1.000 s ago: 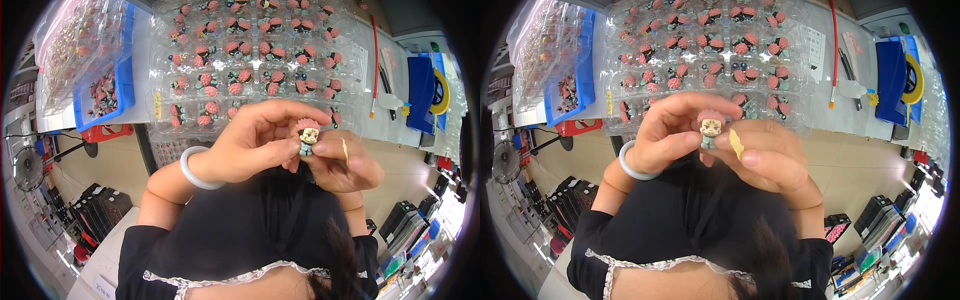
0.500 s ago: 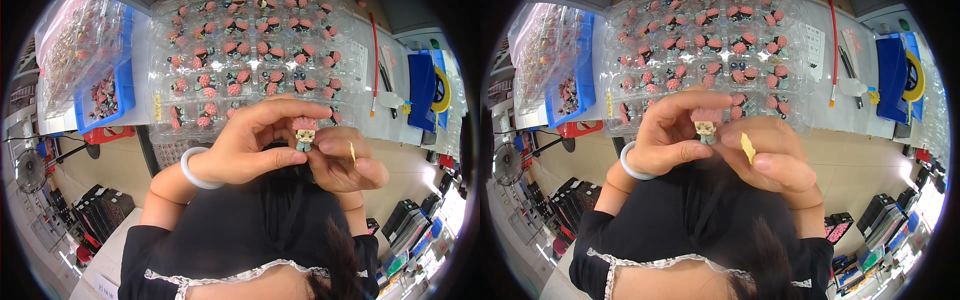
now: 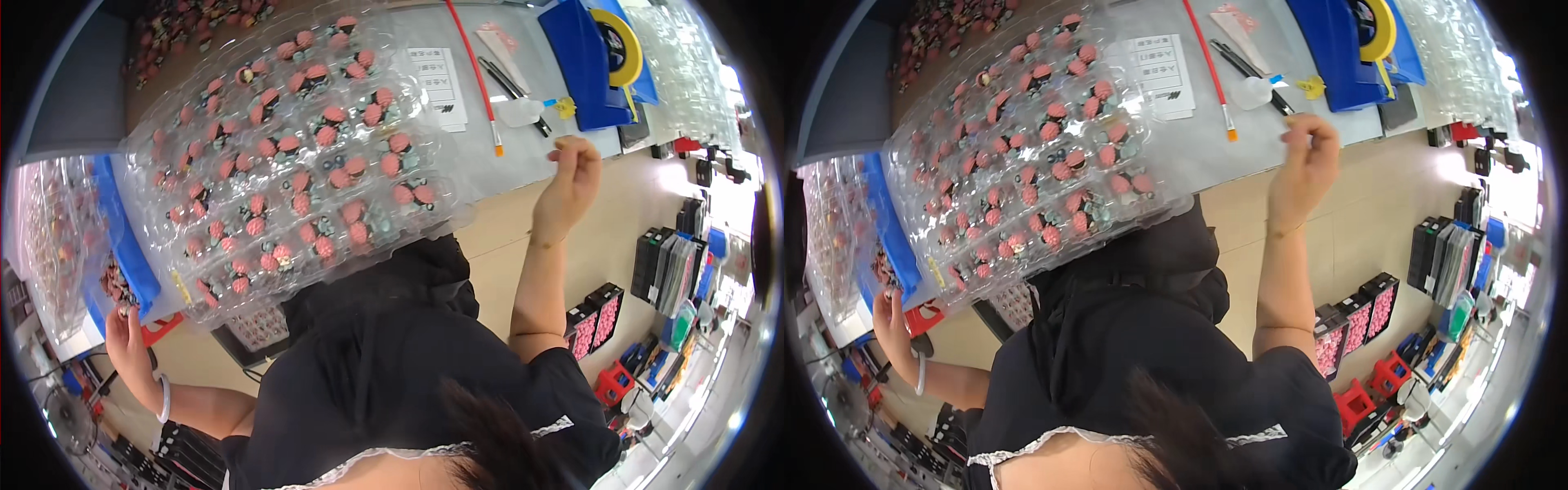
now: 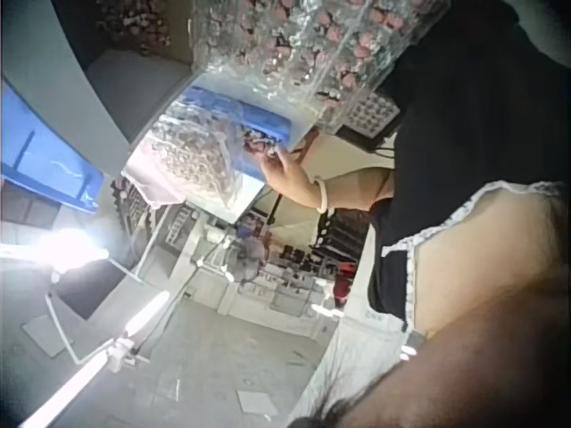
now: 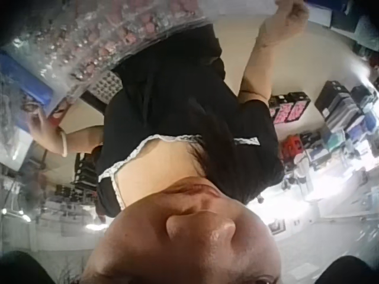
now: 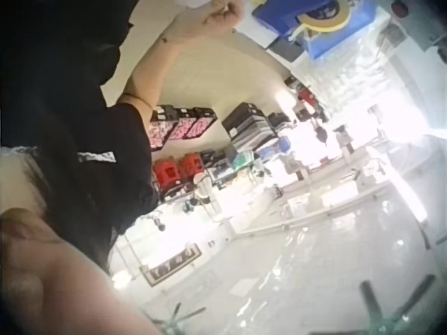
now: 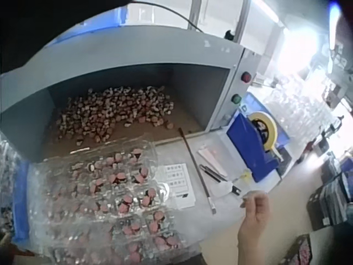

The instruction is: Assembling small figurine parts by gluing components together at a workstation.

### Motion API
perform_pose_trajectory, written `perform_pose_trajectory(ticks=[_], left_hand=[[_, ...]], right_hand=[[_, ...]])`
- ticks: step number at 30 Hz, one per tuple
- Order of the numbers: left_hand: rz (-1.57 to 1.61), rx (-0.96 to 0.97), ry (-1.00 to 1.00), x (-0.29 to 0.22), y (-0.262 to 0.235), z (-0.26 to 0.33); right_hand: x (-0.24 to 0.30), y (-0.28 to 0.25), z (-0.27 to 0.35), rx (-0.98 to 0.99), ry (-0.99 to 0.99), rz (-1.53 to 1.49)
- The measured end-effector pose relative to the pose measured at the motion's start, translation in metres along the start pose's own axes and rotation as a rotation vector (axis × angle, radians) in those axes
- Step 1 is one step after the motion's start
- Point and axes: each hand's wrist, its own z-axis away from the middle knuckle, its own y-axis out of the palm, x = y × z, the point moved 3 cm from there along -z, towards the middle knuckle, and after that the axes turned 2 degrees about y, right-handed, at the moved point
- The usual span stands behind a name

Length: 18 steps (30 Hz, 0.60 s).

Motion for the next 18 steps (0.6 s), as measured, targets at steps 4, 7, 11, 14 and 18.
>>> perform_pose_trajectory(ticks=[4,7,11,14,18], left_hand=[[-0.129,-0.034,-0.022,0.043,-0.011,-0.013],[-0.62,-0.182,-0.196,0.017,-0.004,-0.016],[-0.3,-0.214,-0.034,0.01,-0.008,-0.01],[-0.101,-0.199,-0.008,-0.023,0.011,-0.004],[-0.221,-0.226,0.189,-0.06,0.04,-0.003]], right_hand=[[-0.053,-0.039,-0.045,-0.11,0.21,0.177],[-0.079,-0.038,-0.067,-0.095,0.199,0.334],[-0.081,-0.019,-0.077,-0.118,0.115,0.625],[-0.085,-0.024,-0.089,-0.071,0.014,0.969],[-0.089,-0.039,-0.096,-0.016,0.018,0.969]])
